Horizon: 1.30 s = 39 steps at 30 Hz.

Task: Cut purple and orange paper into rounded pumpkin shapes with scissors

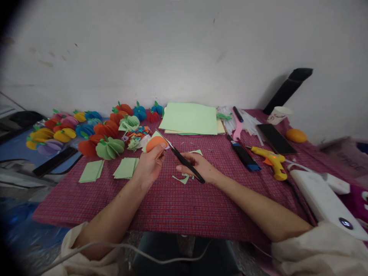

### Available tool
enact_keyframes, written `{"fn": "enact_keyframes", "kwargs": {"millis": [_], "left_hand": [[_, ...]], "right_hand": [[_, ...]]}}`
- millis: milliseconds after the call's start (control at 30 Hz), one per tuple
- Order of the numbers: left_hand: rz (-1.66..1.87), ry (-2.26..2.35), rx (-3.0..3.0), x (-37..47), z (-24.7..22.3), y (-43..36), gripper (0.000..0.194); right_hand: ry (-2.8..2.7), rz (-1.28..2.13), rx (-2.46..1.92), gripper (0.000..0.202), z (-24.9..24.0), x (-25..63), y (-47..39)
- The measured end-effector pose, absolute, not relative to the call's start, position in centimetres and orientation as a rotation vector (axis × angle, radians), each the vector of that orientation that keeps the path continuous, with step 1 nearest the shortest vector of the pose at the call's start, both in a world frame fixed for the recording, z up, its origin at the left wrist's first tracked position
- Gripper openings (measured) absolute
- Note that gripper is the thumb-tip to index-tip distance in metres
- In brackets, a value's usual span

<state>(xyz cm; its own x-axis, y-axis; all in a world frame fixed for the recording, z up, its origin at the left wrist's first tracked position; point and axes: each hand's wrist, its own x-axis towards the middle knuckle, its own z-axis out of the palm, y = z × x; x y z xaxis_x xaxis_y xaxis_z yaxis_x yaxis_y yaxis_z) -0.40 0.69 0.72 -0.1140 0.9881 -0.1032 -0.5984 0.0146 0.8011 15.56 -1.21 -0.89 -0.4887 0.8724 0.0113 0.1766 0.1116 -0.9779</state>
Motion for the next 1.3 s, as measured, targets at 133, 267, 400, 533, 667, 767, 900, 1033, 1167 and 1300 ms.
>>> {"fn": "enact_keyframes", "kwargs": {"millis": [133,267,400,533,667,767,900,1033,1167,1300], "left_hand": [[1.511,0.857,0.629,-0.4,0.7,0.7,0.018],[1.531,0.861,0.635,-0.4,0.7,0.7,0.016],[1.533,0.849,0.669,-0.3,0.9,0.6,0.015],[1.525,0.872,0.681,-0.3,1.0,0.6,0.015],[1.532,0.874,0.697,-0.4,1.0,0.5,0.015],[1.541,0.844,0.673,-0.3,1.0,0.6,0.016],[1.549,0.820,0.662,-0.3,1.0,0.6,0.018],[1.541,0.836,0.686,-0.2,0.9,0.6,0.017],[1.531,0.846,0.706,-0.2,0.8,0.6,0.017],[1.534,0.834,0.715,-0.2,0.8,0.6,0.017]], "right_hand": [[-1.757,1.435,-1.040,0.037,-0.4,15.6,-1.3],[-1.734,1.468,-1.033,0.036,-0.1,15.7,-1.3],[-1.761,1.458,-1.113,0.039,0.0,16.3,-1.0],[-1.798,1.447,-1.163,0.041,0.0,16.9,-0.7],[-1.818,1.442,-1.144,0.040,0.1,17.2,-0.6],[-1.819,1.463,-1.124,0.039,0.5,17.3,-0.6],[-1.869,1.454,-1.119,0.039,1.2,17.6,-0.6],[-1.943,1.360,-1.156,0.038,2.0,18.0,-0.5],[-1.979,1.339,-1.160,0.038,2.3,18.4,-0.4],[-2.066,1.309,-1.127,0.038,2.1,18.9,0.0]]}}
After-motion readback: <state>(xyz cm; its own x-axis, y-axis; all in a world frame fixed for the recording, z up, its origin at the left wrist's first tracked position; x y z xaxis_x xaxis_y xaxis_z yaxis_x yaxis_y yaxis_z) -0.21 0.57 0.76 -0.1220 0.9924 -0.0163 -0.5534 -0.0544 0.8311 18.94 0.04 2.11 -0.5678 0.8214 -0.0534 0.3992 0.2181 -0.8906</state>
